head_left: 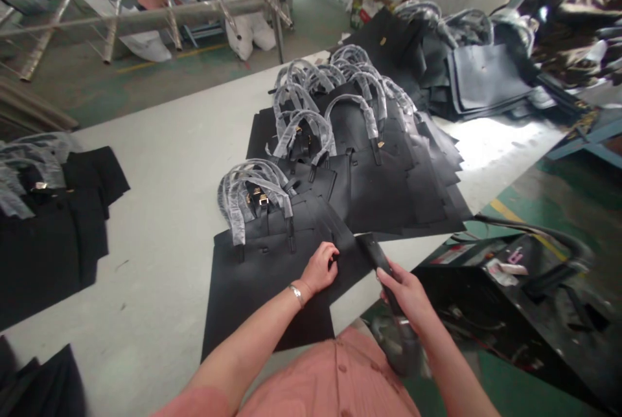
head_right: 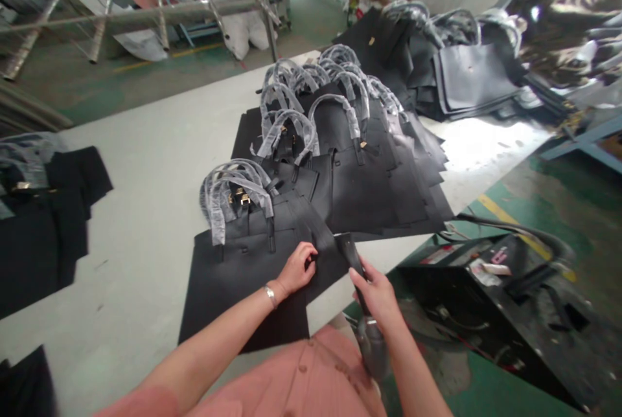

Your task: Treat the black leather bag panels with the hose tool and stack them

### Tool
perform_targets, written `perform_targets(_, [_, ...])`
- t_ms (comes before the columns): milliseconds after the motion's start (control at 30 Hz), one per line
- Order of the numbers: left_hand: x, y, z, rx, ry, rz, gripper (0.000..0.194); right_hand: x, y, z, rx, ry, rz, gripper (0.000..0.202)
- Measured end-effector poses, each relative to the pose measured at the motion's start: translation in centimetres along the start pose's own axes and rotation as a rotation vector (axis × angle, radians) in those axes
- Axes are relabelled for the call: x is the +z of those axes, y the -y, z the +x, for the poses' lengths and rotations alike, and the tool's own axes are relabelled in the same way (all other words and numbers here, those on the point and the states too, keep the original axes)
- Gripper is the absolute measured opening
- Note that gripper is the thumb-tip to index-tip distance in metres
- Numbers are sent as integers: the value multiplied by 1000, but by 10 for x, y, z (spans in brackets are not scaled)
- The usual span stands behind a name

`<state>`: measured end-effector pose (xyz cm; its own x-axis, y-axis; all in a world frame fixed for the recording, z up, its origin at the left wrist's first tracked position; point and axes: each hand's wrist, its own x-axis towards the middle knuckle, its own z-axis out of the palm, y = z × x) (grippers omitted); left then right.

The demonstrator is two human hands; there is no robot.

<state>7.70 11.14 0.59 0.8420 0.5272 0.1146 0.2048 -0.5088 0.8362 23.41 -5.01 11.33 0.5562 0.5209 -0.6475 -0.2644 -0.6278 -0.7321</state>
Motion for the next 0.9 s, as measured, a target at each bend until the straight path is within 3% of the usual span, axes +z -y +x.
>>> perform_targets(100, [0,-1,0,7,-14,2,30,-9,4,-3,-10,5,-18,73])
perform_targets(267, [-1,-3,0,-11,-30,9,28,-4,-9,-7,79,191,-91,72])
perform_targets(367, [-1,-6,-1,-34,-39,18,28,6,-8,3,36,75,-113,78])
perform_targets(433, [4,-10,-2,-72,-58,20,26,9,-1,11,-25,12,-124,80])
perform_targets(533, [14,-19,-4,-95,-71,-11,26,10,17,25,-61,46,-153,79])
perform_targets(633, [17,-27,-8,56,-22,-23,31,17,38,39,-65,106,-211,76])
perform_targets(733, [-1,-28,-21,161,-38,104,32,34,63,51,-103,184,-280,70])
perform_targets(833, [-35,-19,-47,11,-138,308,34,56,87,64,-120,270,-329,64])
perform_targets(900, [-56,-10,-69,-99,-140,424,40,74,100,75,-120,315,-341,63])
